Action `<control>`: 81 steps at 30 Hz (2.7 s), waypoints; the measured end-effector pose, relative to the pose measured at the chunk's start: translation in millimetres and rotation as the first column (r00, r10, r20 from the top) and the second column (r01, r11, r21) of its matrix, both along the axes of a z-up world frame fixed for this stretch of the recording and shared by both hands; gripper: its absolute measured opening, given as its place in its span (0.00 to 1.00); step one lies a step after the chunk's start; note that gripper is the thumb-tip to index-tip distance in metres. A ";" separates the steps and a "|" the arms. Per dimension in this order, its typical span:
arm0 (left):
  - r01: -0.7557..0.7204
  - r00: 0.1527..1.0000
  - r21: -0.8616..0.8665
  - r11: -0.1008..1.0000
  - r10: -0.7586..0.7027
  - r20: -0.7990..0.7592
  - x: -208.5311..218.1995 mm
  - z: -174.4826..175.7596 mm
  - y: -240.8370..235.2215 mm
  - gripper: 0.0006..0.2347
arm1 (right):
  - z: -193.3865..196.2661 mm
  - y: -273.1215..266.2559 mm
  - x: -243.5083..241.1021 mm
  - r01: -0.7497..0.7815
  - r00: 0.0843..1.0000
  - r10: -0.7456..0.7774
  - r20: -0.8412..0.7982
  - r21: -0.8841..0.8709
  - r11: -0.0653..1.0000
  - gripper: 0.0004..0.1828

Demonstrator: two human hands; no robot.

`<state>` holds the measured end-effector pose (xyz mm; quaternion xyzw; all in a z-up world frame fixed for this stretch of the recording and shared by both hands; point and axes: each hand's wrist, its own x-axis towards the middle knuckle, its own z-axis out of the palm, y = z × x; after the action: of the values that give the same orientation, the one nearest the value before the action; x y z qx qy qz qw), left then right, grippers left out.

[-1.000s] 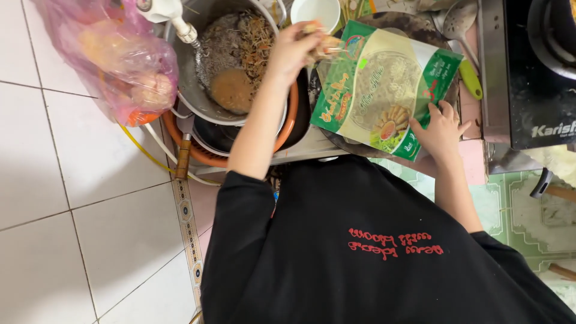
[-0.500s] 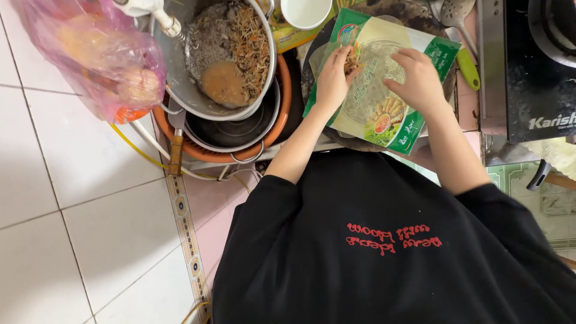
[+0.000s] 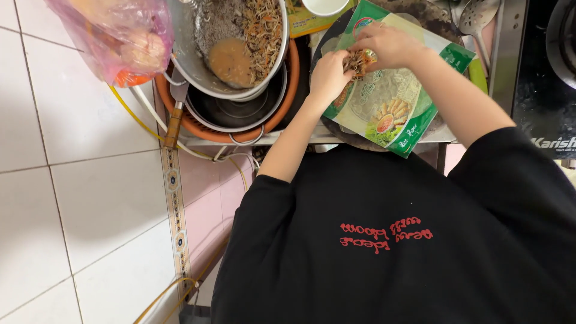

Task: Rolling and frying spring rolls in a kitchen.

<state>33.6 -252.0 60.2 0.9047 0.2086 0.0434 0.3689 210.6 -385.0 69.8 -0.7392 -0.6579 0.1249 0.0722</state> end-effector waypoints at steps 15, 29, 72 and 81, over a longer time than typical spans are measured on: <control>-0.149 0.989 0.076 0.986 0.149 -0.003 1.4 12.9 -20.2 0.24 | 29.7 24.2 -2.0 -0.185 0.980 0.191 0.062 -0.096 0.978 0.40; -0.517 0.823 0.709 0.480 0.508 0.255 -80.8 -67.7 233.9 0.24 | 54.4 -5.2 6.3 -0.073 0.996 0.071 -0.055 -0.049 0.996 0.36; -0.212 0.972 -0.097 0.973 0.220 0.086 -26.9 -16.1 13.2 0.22 | 59.3 26.1 -3.0 -0.153 0.980 0.159 0.120 -0.060 0.986 0.51; -0.363 0.915 -0.128 0.923 0.379 0.141 12.5 -56.5 53.3 0.13 | 26.4 -12.0 39.5 0.075 0.972 -0.046 -0.230 0.119 0.990 0.28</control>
<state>46.1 -198.7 3.7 0.8225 0.3475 0.1761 0.4143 250.1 -397.1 96.2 -0.7336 -0.6292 0.1643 0.1972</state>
